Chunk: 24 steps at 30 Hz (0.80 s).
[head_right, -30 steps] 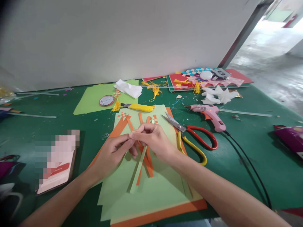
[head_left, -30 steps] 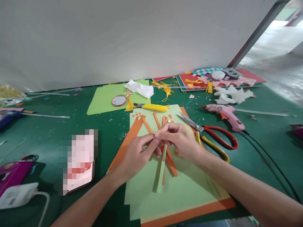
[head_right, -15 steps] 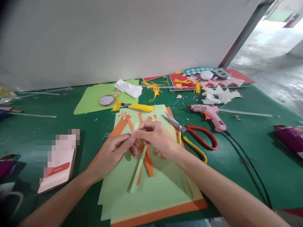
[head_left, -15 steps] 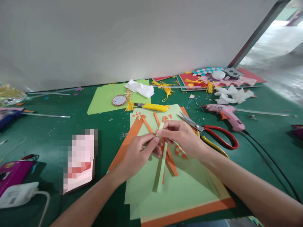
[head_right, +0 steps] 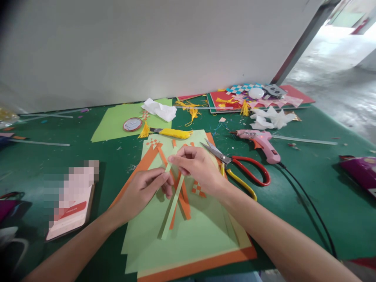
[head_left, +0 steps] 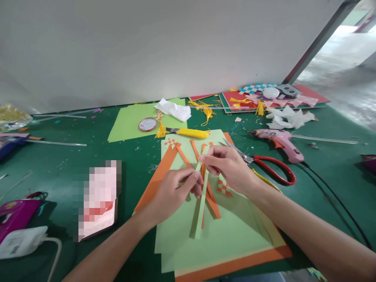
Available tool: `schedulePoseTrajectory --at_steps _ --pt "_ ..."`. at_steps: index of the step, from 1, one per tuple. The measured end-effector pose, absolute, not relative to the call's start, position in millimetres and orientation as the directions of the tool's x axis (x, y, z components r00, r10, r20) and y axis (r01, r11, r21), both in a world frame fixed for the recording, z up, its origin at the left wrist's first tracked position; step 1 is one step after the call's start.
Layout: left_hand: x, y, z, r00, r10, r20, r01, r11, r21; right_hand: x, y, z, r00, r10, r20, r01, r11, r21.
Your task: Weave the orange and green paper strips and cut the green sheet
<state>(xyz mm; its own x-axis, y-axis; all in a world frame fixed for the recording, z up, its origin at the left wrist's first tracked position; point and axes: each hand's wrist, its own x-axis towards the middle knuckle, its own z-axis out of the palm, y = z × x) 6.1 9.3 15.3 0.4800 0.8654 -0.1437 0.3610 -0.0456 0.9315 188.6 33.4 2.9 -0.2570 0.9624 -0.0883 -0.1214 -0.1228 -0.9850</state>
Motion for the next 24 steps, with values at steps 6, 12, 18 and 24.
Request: schedulePoseTrajectory --at_steps 6,12,18,24 --pt "6.5 8.7 14.0 0.473 0.871 -0.130 0.350 -0.051 0.935 187.7 32.5 2.2 -0.369 0.921 -0.123 0.006 -0.130 -0.992" --pt "4.6 10.3 11.3 0.482 0.866 -0.133 0.355 -0.054 0.933 188.6 33.0 5.4 -0.314 0.942 -0.117 -0.002 -0.124 -0.992" --pt "4.0 8.9 11.6 0.490 0.862 -0.129 0.354 -0.061 0.933 193.4 36.2 6.2 -0.291 0.950 -0.114 -0.051 -0.134 -0.990" --pt "5.1 9.9 12.5 0.476 0.872 -0.112 0.355 -0.074 0.932 190.8 34.5 4.2 -0.397 0.902 -0.169 0.061 -0.158 -0.986"
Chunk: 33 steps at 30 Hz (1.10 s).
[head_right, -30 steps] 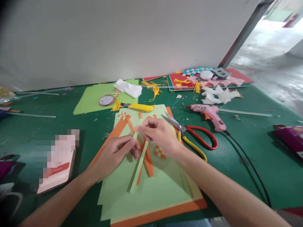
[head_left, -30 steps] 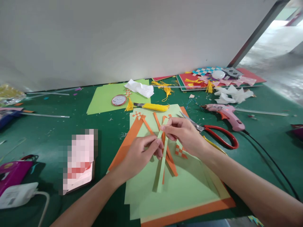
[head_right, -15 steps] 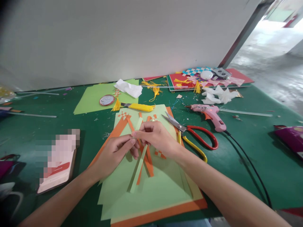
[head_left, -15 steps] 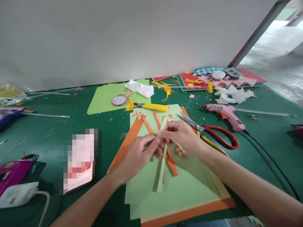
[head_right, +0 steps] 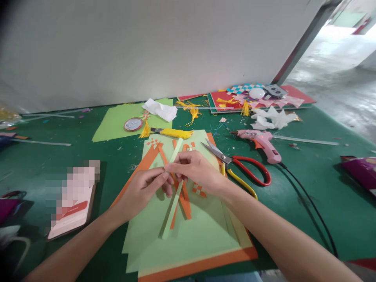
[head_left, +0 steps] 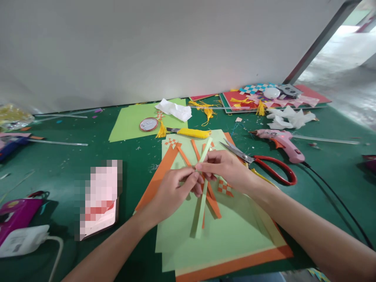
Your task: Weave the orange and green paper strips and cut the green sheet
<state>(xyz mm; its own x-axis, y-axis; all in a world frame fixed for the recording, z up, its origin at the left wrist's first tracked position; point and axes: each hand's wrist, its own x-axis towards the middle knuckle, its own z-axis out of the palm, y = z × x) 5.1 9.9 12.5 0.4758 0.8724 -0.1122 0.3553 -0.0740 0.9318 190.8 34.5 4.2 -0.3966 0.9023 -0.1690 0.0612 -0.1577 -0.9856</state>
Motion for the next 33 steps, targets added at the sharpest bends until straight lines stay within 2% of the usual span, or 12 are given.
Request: schedulePoseTrajectory --at_steps 9,18,25,33 --pt "4.9 9.5 12.8 0.483 0.866 -0.130 0.360 -0.062 0.931 196.0 39.1 4.4 -0.314 0.942 -0.120 -0.080 -0.152 -0.985" --pt "3.9 8.6 12.8 0.489 0.863 -0.130 0.371 -0.071 0.926 196.8 39.7 5.5 -0.316 0.942 -0.109 -0.092 -0.145 -0.985" --pt "4.5 10.6 10.6 0.471 0.877 -0.092 0.379 -0.107 0.919 193.5 36.7 6.0 -0.382 0.908 -0.169 0.102 -0.140 -0.985" --pt "4.4 9.5 11.7 0.469 0.878 -0.096 0.377 -0.101 0.921 199.1 40.5 7.6 -0.333 0.934 -0.130 0.081 -0.109 -0.991"
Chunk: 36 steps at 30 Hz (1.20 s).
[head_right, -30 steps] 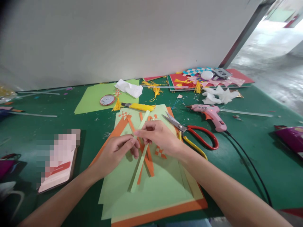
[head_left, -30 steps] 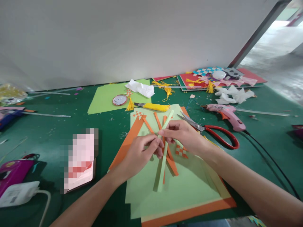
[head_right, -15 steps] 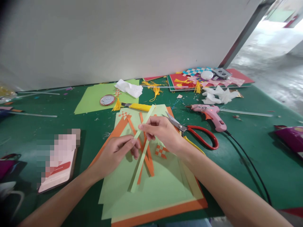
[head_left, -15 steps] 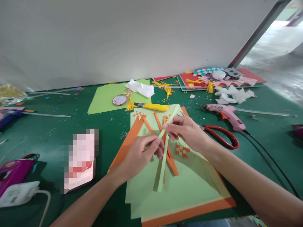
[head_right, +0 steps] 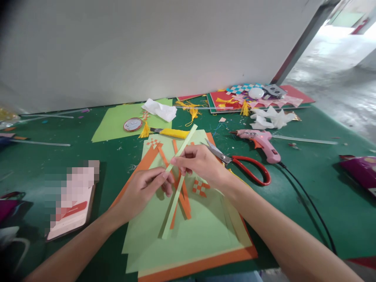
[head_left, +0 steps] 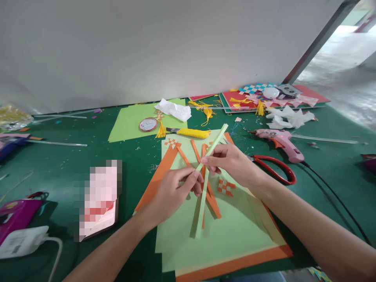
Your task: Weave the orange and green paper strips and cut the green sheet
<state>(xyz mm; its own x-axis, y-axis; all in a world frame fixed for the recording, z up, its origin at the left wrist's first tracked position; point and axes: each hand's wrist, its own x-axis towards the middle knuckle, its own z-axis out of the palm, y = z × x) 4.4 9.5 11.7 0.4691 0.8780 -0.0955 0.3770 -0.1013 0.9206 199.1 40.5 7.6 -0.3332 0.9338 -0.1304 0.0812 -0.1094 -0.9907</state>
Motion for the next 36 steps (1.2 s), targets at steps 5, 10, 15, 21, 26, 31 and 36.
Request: schedulePoseTrajectory --at_steps 5,10,15,21,26,31,36 --pt "5.5 10.0 11.2 0.460 0.886 -0.059 0.385 -0.139 0.912 199.0 40.4 5.2 -0.360 0.921 -0.146 0.091 -0.121 -0.988" --pt "5.2 8.9 12.0 0.453 0.889 -0.061 0.403 -0.143 0.904 197.0 39.1 3.6 -0.383 0.911 -0.153 0.144 -0.105 -0.984" --pt "6.4 9.6 12.4 0.443 0.894 -0.073 0.417 -0.133 0.899 198.5 40.4 3.7 -0.357 0.923 -0.147 0.175 -0.088 -0.981" --pt "8.0 9.1 12.5 0.430 0.901 -0.059 0.424 -0.144 0.894 197.2 39.5 6.9 -0.349 0.928 -0.133 0.162 -0.080 -0.984" --pt "9.2 8.9 14.0 0.417 0.908 -0.043 0.428 -0.155 0.890 197.9 39.4 6.2 -0.348 0.928 -0.132 0.173 -0.075 -0.982" --pt "9.6 8.1 15.0 0.396 0.918 -0.029 0.449 -0.166 0.878 197.6 40.0 3.2 -0.352 0.927 -0.130 0.175 -0.071 -0.982" --pt "10.0 7.4 13.7 0.390 0.920 -0.018 0.448 -0.173 0.877 196.4 40.3 3.8 -0.345 0.929 -0.131 0.183 -0.071 -0.981"
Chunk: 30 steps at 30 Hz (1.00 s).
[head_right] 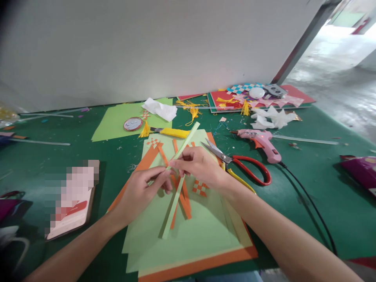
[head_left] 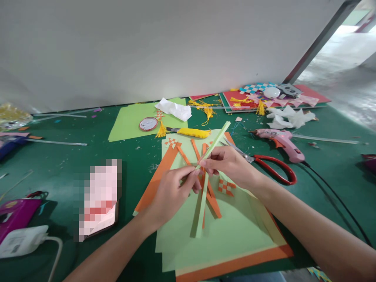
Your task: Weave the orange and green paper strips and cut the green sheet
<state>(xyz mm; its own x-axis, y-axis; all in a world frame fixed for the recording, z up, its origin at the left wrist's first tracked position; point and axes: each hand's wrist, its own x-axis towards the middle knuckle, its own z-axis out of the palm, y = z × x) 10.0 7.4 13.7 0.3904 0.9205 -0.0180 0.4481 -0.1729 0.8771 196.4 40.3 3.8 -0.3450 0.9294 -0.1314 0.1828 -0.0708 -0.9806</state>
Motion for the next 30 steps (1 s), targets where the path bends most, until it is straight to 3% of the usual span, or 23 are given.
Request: schedulePoseTrajectory --at_steps 7,19,30 --pt "9.4 6.2 12.6 0.387 0.922 -0.013 0.454 -0.178 0.873 195.9 39.0 5.2 -0.426 0.896 -0.129 0.132 -0.080 -0.988" --pt "10.1 6.3 12.6 0.339 0.941 0.008 0.458 -0.172 0.872 199.6 42.1 2.5 -0.334 0.936 -0.113 0.110 -0.080 -0.991" --pt "9.8 6.7 10.9 0.351 0.936 0.030 0.480 -0.207 0.853 192.1 38.5 8.2 -0.408 0.898 -0.164 0.189 -0.093 -0.978"
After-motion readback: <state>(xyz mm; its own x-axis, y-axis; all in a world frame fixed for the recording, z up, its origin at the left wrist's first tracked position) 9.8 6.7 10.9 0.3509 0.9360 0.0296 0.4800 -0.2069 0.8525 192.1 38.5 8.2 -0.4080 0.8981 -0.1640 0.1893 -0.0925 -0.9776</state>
